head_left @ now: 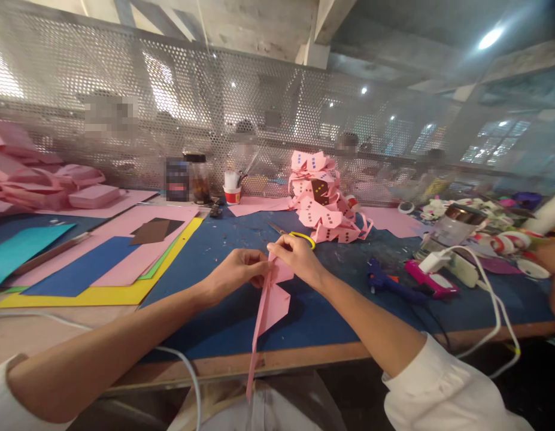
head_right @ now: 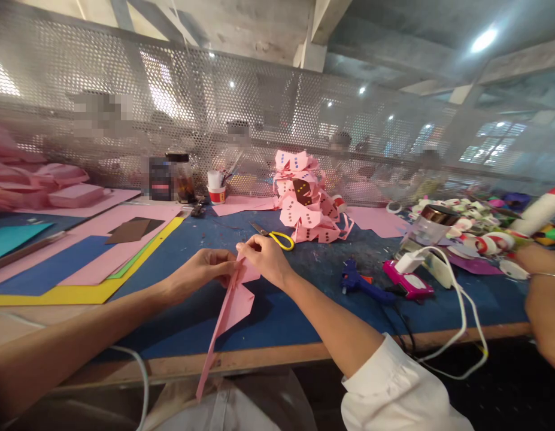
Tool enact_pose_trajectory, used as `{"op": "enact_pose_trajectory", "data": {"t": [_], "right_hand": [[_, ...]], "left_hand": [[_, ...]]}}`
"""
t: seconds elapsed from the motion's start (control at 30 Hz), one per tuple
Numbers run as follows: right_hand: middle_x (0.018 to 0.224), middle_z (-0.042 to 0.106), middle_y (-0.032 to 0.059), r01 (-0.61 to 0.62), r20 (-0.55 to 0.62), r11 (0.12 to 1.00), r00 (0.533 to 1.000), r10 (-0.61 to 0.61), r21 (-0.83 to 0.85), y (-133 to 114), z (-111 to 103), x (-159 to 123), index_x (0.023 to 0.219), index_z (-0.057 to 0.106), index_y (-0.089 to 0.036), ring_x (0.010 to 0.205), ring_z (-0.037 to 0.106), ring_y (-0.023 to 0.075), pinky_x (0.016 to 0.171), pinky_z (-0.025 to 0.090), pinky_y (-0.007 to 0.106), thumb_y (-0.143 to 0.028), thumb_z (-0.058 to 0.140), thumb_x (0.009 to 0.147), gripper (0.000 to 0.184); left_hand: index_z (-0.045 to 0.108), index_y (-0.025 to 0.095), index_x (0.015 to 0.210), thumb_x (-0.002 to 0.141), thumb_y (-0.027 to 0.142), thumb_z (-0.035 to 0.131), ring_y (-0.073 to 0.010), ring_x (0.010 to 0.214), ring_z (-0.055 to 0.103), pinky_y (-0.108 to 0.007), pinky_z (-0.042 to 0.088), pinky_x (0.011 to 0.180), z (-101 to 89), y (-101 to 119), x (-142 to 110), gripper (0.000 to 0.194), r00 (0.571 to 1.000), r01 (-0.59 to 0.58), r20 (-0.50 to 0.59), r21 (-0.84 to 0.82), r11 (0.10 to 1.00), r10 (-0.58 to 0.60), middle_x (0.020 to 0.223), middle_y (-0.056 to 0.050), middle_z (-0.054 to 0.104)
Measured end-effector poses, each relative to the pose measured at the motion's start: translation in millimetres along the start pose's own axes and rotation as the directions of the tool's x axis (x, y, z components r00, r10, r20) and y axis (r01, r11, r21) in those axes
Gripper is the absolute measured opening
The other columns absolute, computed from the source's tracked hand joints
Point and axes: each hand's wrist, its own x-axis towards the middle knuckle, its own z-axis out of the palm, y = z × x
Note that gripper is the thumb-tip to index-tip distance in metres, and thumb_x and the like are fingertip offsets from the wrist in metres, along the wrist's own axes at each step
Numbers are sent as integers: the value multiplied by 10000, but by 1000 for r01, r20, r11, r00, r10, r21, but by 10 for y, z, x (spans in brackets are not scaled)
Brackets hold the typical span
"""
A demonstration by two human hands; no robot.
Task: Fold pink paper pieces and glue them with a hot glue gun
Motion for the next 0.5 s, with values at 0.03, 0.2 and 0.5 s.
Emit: {"op": "enact_pose_trajectory", "data": {"t": [0.03, 0.2, 0.5], "right_hand": [[654, 576, -20, 1, 17, 1000, 1000, -1, 3, 1, -2, -2, 706, 603, -169, 633, 507, 116, 615, 380, 238, -434, 583, 857, 306], [631, 521, -30, 13, 67, 1000, 998, -13, -9, 0, -10, 2, 680, 583, -171, 619, 466, 112, 606, 351, 242, -460, 563, 869, 345], [617, 493, -37, -14, 79, 1000, 997, 14, 4, 23, -10, 18, 652, 551, -170, 615, 443, 108, 598, 334, 242, -453, 583, 847, 345]], "left_hand": [[639, 130, 701, 800, 398, 668, -146, 629, 615, -263, 493, 643, 1, 1, 2, 287, 1000, 2, 1, 0, 1000, -2, 706, -50, 690], [634, 129, 711, 808, 354, 641, -147, 625, 623, -266, 500, 644, -11, -22, 8, 245, 1000, 6, -2, -10, 1000, -6, 696, -43, 685], [615, 126, 694, 798, 317, 621, -143, 615, 617, -263, 503, 634, -15, -45, -8, 217, 1000, 10, 3, -9, 1000, -10, 682, -37, 668]]}}
